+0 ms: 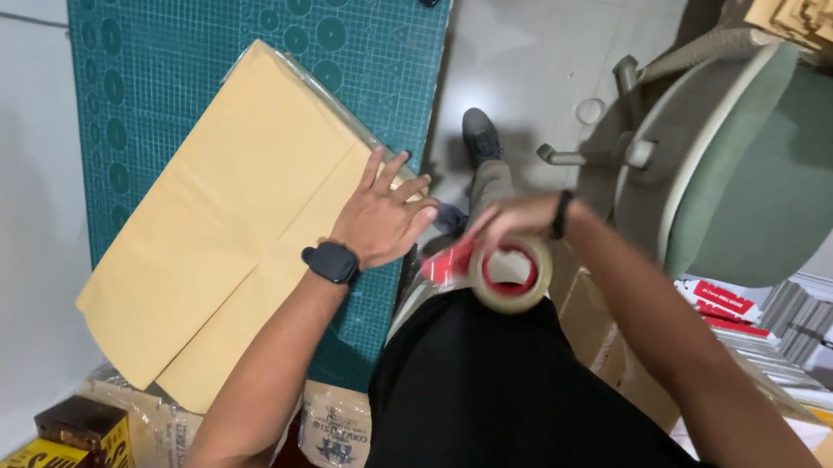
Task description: Wrapping an item in yellow paper, securing it with tape using a dispenser, and labeling it with a marker.
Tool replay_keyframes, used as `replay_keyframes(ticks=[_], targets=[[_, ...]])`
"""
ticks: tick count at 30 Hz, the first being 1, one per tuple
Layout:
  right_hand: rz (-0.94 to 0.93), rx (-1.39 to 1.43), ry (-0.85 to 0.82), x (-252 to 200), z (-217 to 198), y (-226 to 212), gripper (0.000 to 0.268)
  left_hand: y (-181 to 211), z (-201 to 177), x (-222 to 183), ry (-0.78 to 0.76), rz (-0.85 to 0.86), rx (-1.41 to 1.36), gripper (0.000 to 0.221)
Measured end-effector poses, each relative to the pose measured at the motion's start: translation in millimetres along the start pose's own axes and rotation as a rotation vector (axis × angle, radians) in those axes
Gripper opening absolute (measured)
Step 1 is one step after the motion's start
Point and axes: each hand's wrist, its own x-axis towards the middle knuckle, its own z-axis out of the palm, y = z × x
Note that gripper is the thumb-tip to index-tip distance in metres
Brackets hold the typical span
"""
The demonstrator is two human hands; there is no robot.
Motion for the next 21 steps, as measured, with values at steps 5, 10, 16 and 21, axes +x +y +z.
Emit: replay_keyframes(ticks=[5, 10, 16, 21], targets=[[0.788, 0.357, 0.266, 12, 29, -18, 0.058, -2, -1, -19, 0.082, 0.089, 0.134, 0.037], [0.825, 0.663, 0.628, -33, 40, -31, 0.067, 2, 16, -35, 0.212, 0.041, 0.195, 0.047], [0.827, 0.419, 0.802, -80, 38, -40, 0.06, -36, 25, -16, 0.377, -0.255, 0.119, 0.029], [0.813, 0.268, 0.838, -73, 36, -69, 0.063, -110, 47, 5, 0.696, -0.375, 0.228, 0.015]])
